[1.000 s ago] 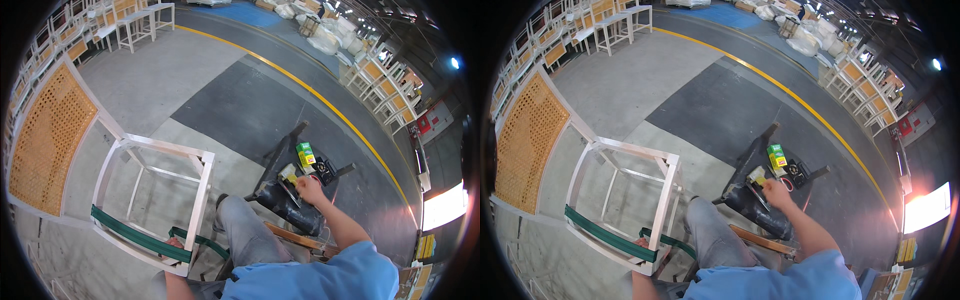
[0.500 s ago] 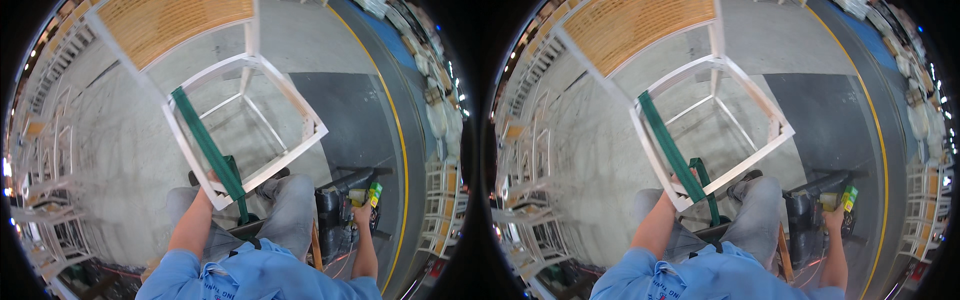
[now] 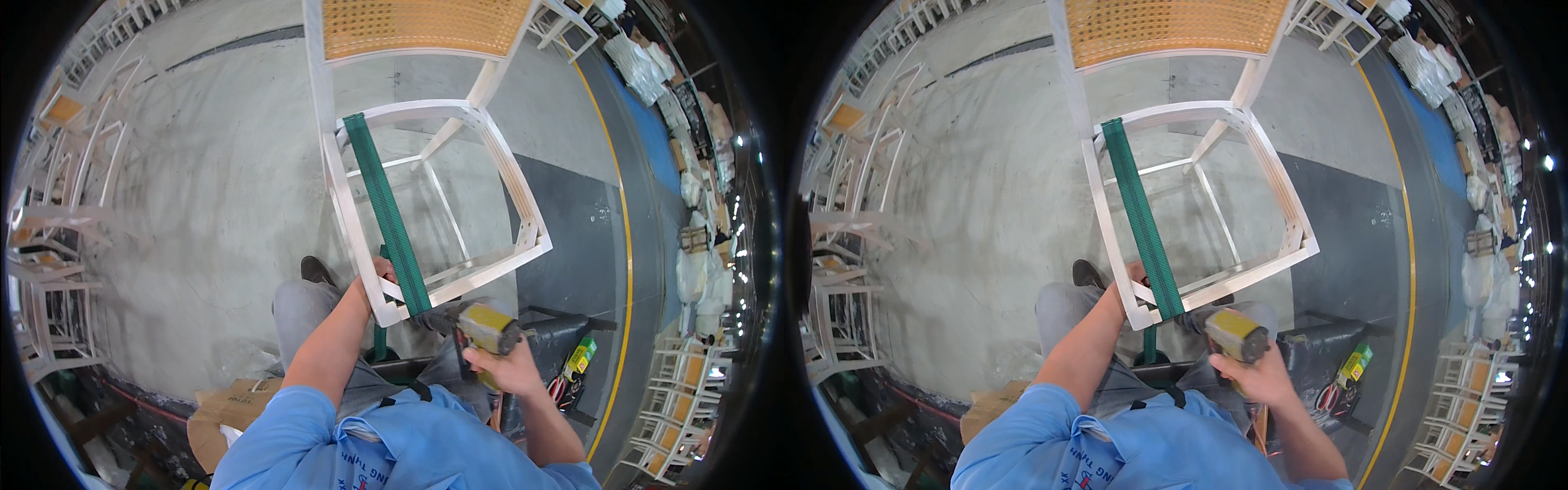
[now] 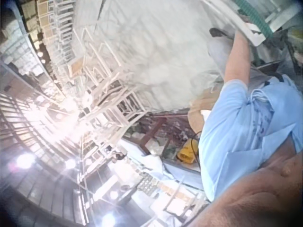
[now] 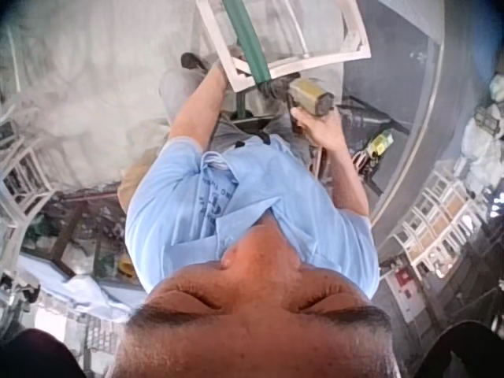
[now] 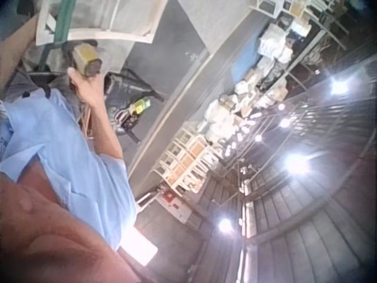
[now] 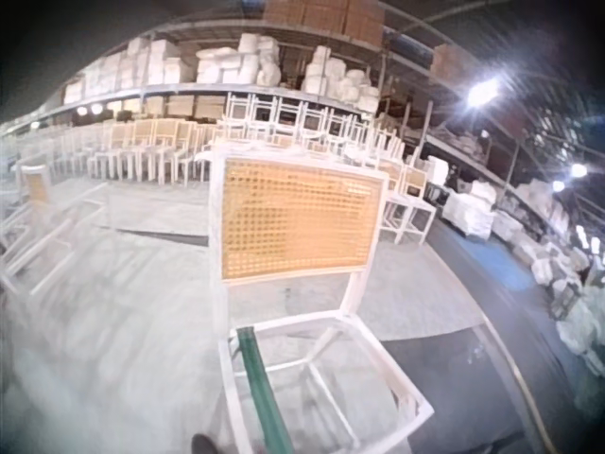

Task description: The person retrieves green straps from a box, then positions a white chair frame on the floor. They attach multiple green straps across the chair seat using a staple gun, cutting excess strap with scissors. The process is repeated for several straps to complete the seat assembly.

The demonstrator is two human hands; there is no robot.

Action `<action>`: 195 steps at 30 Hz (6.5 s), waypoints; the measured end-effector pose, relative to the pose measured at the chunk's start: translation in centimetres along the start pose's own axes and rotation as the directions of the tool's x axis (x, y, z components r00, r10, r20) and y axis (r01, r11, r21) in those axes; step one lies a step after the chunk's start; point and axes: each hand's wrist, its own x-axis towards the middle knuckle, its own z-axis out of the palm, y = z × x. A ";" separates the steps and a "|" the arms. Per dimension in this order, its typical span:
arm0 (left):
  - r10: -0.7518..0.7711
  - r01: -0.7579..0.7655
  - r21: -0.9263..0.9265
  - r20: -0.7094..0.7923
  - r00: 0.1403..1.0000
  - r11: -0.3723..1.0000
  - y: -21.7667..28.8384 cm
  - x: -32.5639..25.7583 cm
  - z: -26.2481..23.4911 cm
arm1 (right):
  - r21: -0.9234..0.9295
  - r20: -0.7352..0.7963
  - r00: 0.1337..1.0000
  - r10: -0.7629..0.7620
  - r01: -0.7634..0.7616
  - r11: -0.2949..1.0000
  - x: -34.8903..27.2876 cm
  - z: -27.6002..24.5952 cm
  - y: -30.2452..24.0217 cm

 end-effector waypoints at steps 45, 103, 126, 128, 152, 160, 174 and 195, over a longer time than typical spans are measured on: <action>0.069 -0.068 -0.044 0.015 0.997 0.997 -0.5 -2.5 1.9 | 0.022 -0.059 0.998 -0.018 0.019 1.000 -0.3 6.2 -0.3; 0.247 -0.193 0.470 -0.054 0.968 0.861 2.5 -18.1 14.3 | 0.001 0.031 0.999 -0.034 0.034 0.999 3.0 4.6 -0.5; 0.243 -0.193 0.408 -0.073 0.967 0.892 2.5 -18.5 14.5 | 0.011 0.064 0.998 0.009 -0.010 1.000 1.4 5.1 -0.5; 0.243 -0.199 0.436 -0.045 0.969 0.878 1.8 -18.9 14.8 | 0.016 -0.008 0.997 -0.080 0.081 0.997 0.1 2.9 -0.6; 0.496 -0.199 0.877 0.420 0.760 -0.438 -10.4 -14.7 19.1 | 0.125 -0.764 0.597 0.244 -0.234 0.964 -4.9 -26.7 27.7; 0.486 -0.204 0.874 0.424 0.764 -0.441 -9.4 -17.8 16.4 | -0.107 -0.964 0.254 0.073 -0.626 0.772 -11.6 -26.9 30.8; 0.549 -0.247 0.866 0.473 0.689 -0.435 -6.4 -20.7 12.0 | -0.334 -0.809 0.587 -0.016 -0.437 0.835 -15.8 -25.1 32.8; 0.321 -0.291 0.447 0.008 0.947 0.846 1.6 -33.1 11.9 | -0.683 0.637 0.635 -0.437 0.728 0.062 7.9 -0.7 -2.2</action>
